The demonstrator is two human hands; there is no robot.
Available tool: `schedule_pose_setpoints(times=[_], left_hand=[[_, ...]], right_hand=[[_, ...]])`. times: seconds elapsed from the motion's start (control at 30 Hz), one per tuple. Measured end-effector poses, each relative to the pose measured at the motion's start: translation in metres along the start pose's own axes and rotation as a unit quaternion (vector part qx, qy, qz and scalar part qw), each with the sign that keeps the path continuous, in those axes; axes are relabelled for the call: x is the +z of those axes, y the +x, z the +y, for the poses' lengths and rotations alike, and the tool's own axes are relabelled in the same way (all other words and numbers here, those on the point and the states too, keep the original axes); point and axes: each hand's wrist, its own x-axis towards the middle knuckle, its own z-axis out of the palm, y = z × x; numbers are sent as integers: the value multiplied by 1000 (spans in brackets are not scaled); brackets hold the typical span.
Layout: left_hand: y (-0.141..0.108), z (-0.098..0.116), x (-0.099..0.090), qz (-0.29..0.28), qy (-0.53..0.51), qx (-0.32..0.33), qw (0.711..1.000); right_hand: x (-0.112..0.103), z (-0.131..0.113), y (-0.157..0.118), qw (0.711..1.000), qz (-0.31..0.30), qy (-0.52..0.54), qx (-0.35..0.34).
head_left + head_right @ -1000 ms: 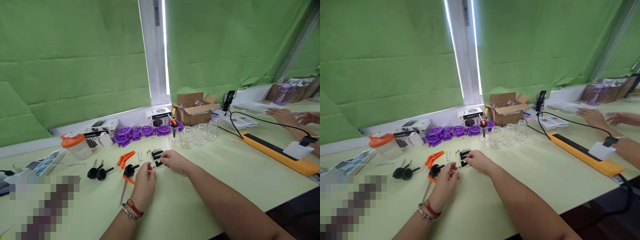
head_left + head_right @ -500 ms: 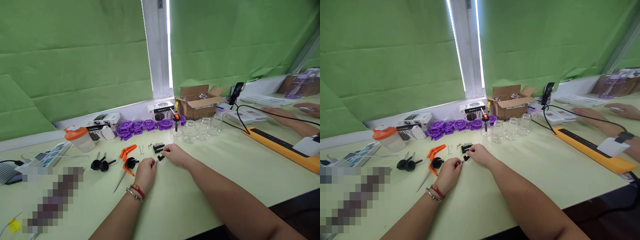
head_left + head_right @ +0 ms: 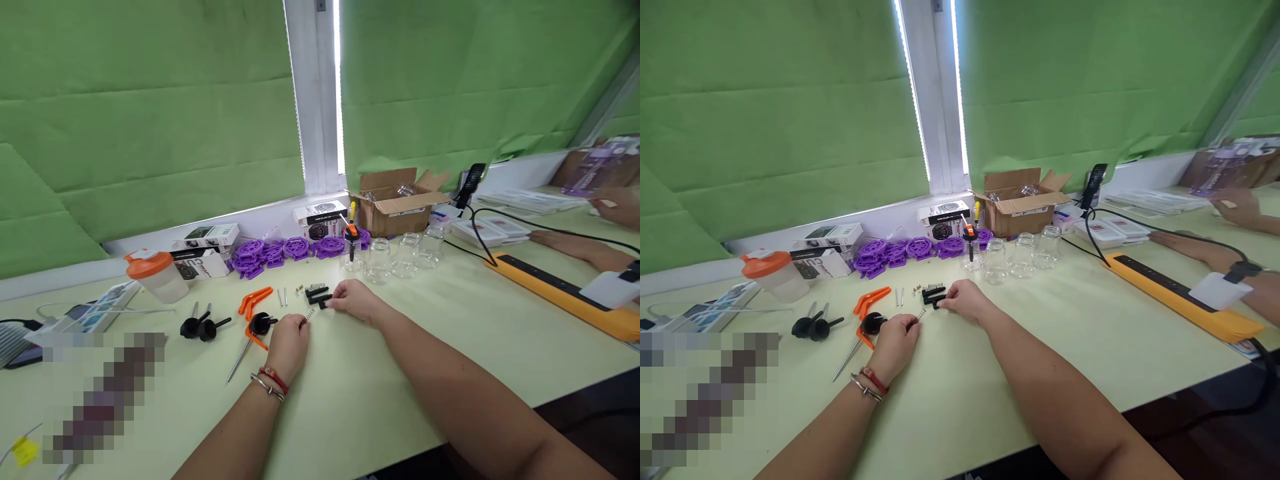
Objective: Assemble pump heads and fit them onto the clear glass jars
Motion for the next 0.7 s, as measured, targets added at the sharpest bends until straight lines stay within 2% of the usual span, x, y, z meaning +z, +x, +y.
schedule_pose_setpoints(times=[0.1, 0.23, 0.4, 0.57, 0.7], left_hand=[[0, -2, 1, 10, -22, -10, 1000], [0, -3, 0, 12, -44, -18, 999], [0, 0, -1, 11, -40, -22, 999], [0, 0, 0, 10, -16, -1, 1000], [-1, 2, 0, 1, 21, 32, 999]], right_hand=[[2, 0, -1, 997, -31, -55, -50], [9, -5, -3, 982, 2, -155, -108], [10, -8, 1, 962, 25, -235, -136], [9, -12, -4, 962, 41, -200, -182], [19, -20, -15, 955, -50, -148, -251]])
